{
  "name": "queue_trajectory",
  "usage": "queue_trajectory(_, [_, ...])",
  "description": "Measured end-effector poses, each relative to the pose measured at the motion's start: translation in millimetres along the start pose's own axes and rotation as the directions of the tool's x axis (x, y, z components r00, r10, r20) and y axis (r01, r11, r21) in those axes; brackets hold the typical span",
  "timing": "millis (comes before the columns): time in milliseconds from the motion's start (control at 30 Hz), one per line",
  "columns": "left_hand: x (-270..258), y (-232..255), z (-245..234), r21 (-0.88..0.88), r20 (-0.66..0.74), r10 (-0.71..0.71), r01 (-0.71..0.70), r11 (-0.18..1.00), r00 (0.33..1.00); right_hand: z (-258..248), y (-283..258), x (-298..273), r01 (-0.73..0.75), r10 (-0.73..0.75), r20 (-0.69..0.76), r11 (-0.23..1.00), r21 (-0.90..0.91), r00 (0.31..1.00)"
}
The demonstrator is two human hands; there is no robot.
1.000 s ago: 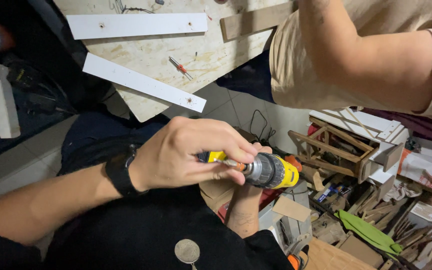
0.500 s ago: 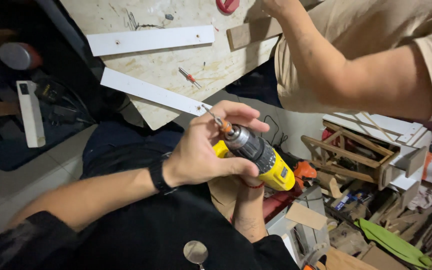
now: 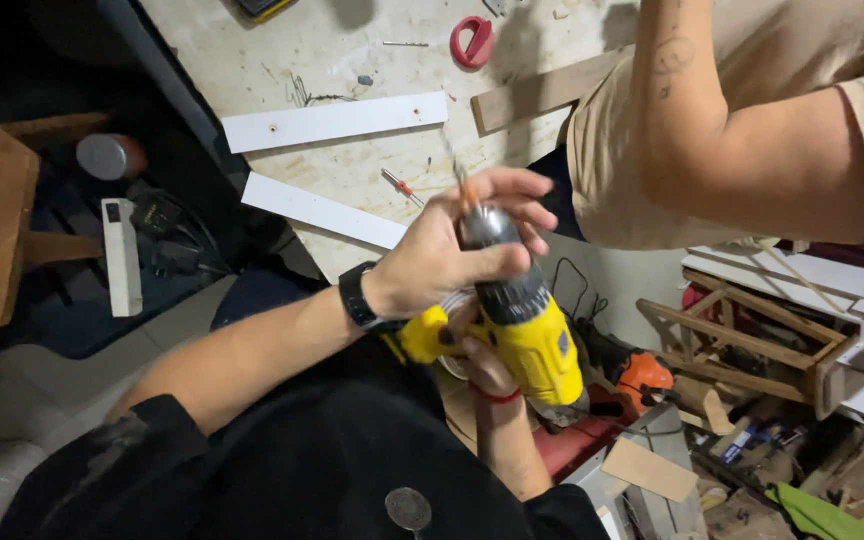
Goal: The person uses a yellow cordless drill to make holes in a white wooden plank on a workbench. They change the drill bit midway through the task and continue drilling additional holes in the same plank.
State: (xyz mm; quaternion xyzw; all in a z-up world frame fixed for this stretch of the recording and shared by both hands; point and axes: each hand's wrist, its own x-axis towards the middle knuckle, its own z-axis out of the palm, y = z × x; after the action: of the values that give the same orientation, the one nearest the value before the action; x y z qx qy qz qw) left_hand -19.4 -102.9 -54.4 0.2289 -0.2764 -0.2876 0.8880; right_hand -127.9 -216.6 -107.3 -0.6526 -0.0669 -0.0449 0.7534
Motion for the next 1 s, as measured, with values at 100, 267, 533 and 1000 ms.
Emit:
queue_trajectory(100, [-3.0,-17.1,0.5,-0.276,-0.411,-0.237,0.128,0.953,0.880,-0.4,-1.8,-4.9,-0.019,0.019,-0.030,1.000,-0.020,0.999])
queue_trajectory(267, [-1.2,-44.2,-20.4,-0.335,-0.457,-0.265,0.112,0.936,0.849,-2.2,-1.5,-15.1,-0.063,0.059,-0.084,0.997,-0.048,0.995])
queue_trajectory(533, [8.2,-62.5,-32.3,-0.427,-0.278,-0.027,-0.098,0.899,0.960,19.1,5.5,-16.8,-0.053,0.125,-0.164,0.921,0.386,0.979])
queue_trajectory(1000, [9.9,-40.8,-54.8,-0.414,-0.194,0.213,-0.276,0.867,0.958,26.1,16.0,-4.8,-0.178,0.168,0.077,0.752,0.634,0.983])
